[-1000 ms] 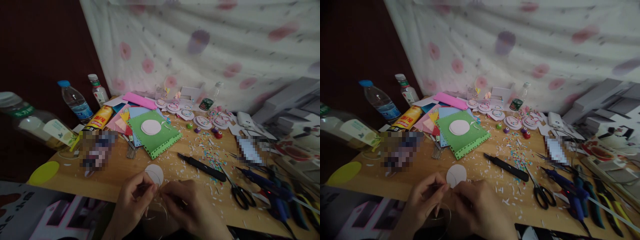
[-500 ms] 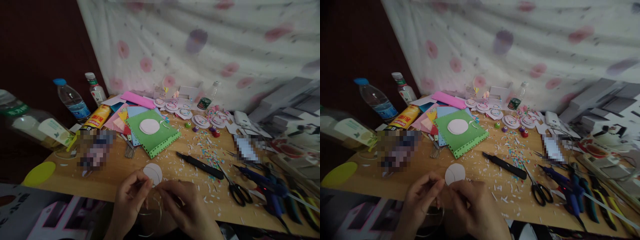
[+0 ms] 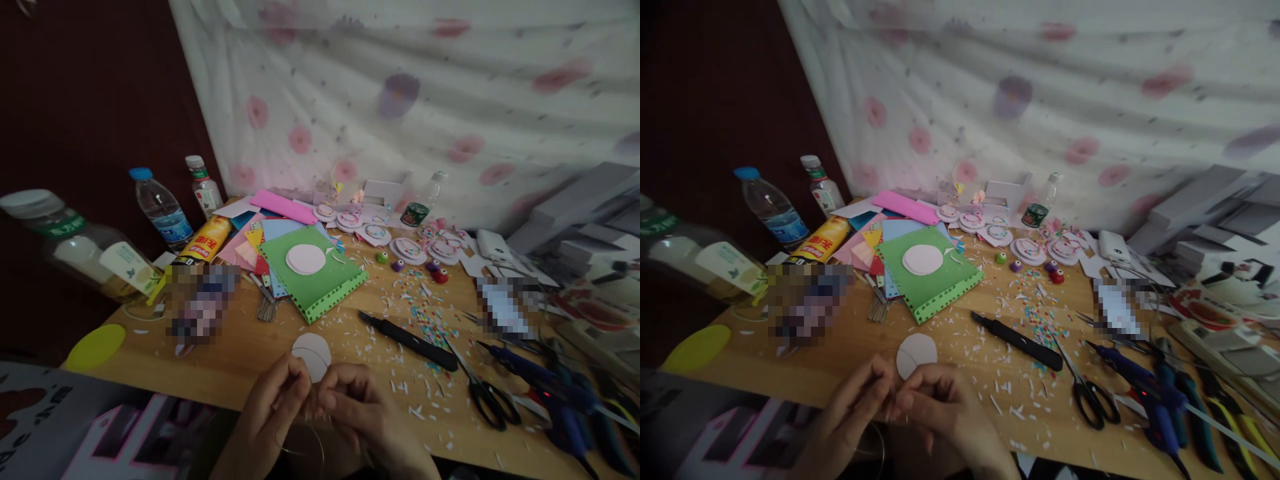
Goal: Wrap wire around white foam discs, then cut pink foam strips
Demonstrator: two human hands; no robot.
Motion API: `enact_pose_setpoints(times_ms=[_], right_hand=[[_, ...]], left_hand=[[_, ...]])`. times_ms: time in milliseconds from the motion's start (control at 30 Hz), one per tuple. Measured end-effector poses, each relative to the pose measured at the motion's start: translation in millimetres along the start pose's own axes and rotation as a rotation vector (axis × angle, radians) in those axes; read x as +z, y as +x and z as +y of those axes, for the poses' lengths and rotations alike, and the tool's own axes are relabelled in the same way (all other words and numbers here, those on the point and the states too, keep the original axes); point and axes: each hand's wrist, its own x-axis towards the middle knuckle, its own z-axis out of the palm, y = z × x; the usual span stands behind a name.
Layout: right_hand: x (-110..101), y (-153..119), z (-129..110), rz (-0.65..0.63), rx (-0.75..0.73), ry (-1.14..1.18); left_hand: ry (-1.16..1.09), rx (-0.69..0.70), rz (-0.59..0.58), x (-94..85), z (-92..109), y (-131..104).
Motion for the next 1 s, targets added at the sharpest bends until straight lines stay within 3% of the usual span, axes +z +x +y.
enact_pose_setpoints(times_ms=[133, 267, 400, 567, 767, 933, 1000], right_hand=[[-5.5, 3.2, 8.8, -0.017, 0.039, 0.074], [-5.2, 2.8, 11.7, -0.064, 0.089, 0.144], [-5.1, 2.2, 12.3, -0.066, 0.143, 0.233], [-9.9, 4.0, 14.4, -0.145, 0.2, 0.196], [-9.5, -3.3, 8.7, -0.117, 0.174, -0.009], [1.5, -17.9, -2.3, 0.129, 0.086, -0.317], [7.5, -19.0, -9.0, 0.151, 0.053, -0.455]], left_hand=[[0.028, -0.028, 0.038, -3.1, -6.7, -3.3], [0.025, 0.005, -0.026, -6.2, -11.0, -3.9], [0.092, 0.025, -0.01, -7.9, -13.4, -3.2], [0.137, 0.061, -0.033, -8.7, -10.6, -4.7], [0.257, 0.079, -0.04, -12.0, -4.8, -7.8], [0.324, 0.047, -0.023, -13.3, -3.7, -9.4], [0.339, 0.031, 0.01, -11.8, -1.7, -10.1]])
